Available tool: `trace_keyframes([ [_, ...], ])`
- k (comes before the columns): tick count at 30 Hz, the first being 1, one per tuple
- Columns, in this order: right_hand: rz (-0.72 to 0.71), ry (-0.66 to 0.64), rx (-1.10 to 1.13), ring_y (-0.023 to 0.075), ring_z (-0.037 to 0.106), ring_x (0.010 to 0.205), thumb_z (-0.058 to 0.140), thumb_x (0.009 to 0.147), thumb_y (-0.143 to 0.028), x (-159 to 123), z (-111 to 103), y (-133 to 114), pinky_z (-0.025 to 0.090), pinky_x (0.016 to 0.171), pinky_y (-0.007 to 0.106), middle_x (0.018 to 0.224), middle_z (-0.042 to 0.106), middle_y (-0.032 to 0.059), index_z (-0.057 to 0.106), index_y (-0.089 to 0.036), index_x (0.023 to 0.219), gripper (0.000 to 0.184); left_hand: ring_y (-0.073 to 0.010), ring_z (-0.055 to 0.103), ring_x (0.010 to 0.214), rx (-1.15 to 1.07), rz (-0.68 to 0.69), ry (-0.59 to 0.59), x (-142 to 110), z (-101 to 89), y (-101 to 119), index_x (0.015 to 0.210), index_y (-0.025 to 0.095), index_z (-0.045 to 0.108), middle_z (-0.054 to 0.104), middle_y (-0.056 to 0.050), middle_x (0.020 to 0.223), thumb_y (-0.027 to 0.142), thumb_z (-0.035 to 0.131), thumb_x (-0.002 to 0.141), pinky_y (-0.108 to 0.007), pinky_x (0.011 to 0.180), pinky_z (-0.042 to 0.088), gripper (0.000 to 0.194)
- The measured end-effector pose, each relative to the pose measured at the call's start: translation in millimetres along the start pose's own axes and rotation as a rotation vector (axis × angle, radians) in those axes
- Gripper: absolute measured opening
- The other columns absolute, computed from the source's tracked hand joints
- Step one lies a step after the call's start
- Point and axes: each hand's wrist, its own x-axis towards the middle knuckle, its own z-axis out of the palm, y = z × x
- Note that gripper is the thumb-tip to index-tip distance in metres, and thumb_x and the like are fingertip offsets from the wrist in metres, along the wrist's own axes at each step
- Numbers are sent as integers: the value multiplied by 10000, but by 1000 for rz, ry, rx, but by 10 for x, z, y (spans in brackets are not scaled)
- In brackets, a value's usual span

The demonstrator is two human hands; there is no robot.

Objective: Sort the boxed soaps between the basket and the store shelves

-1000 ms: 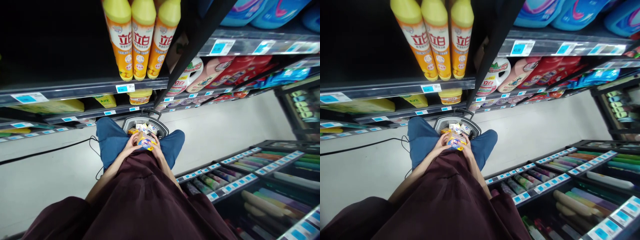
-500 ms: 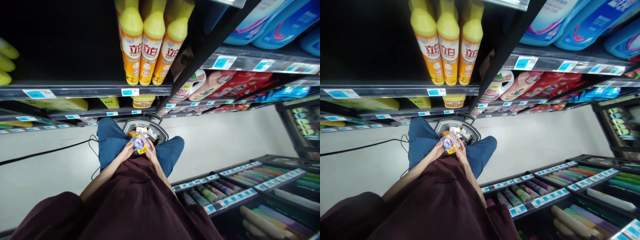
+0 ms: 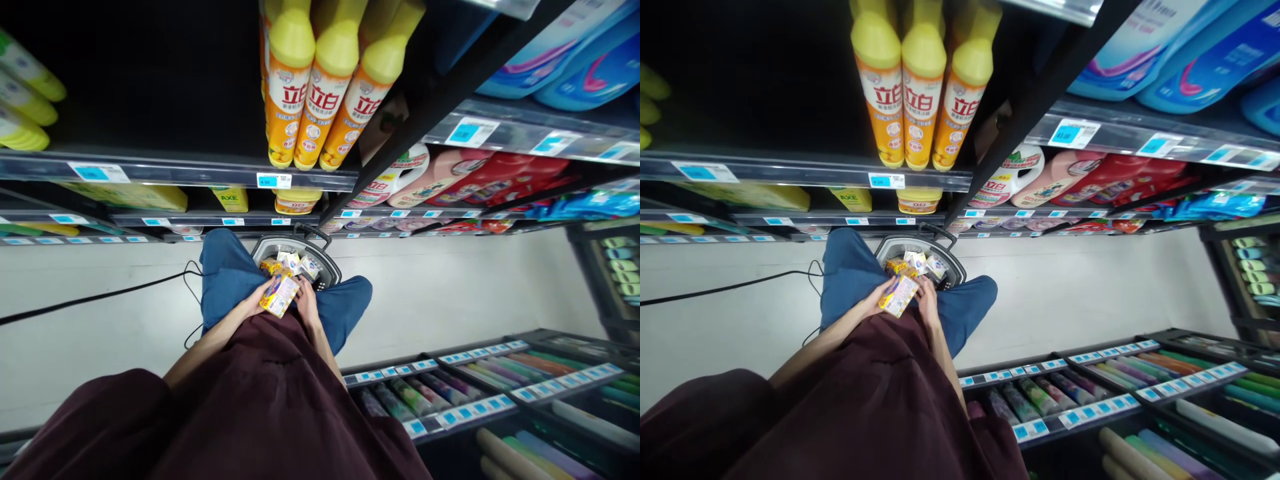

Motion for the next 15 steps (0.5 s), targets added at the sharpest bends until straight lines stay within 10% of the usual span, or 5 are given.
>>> trace_keyframes([
  [7, 80, -316, -260, 244, 720, 1042, 760, 824, -460, -97, -39, -93, 538, 1002, 399, 1155, 772, 41, 700, -263, 1228, 453, -251, 747, 773, 250, -197, 9, 14, -6, -106, 974, 124, 747, 809, -113, 897, 488, 829, 736, -329, 780, 562, 442],
  [15, 53, -205, -299, 227, 733, 932, 820, 762, -435, -108, -42, -86, 565, 909, 363, 1026, 786, 20, 710, -263, 1152, 439, -274, 747, 854, 212, -132, 50, -120, 62, -47, 1034, 133, 754, 807, -107, 909, 423, 785, 760, -342, 830, 553, 400],
])
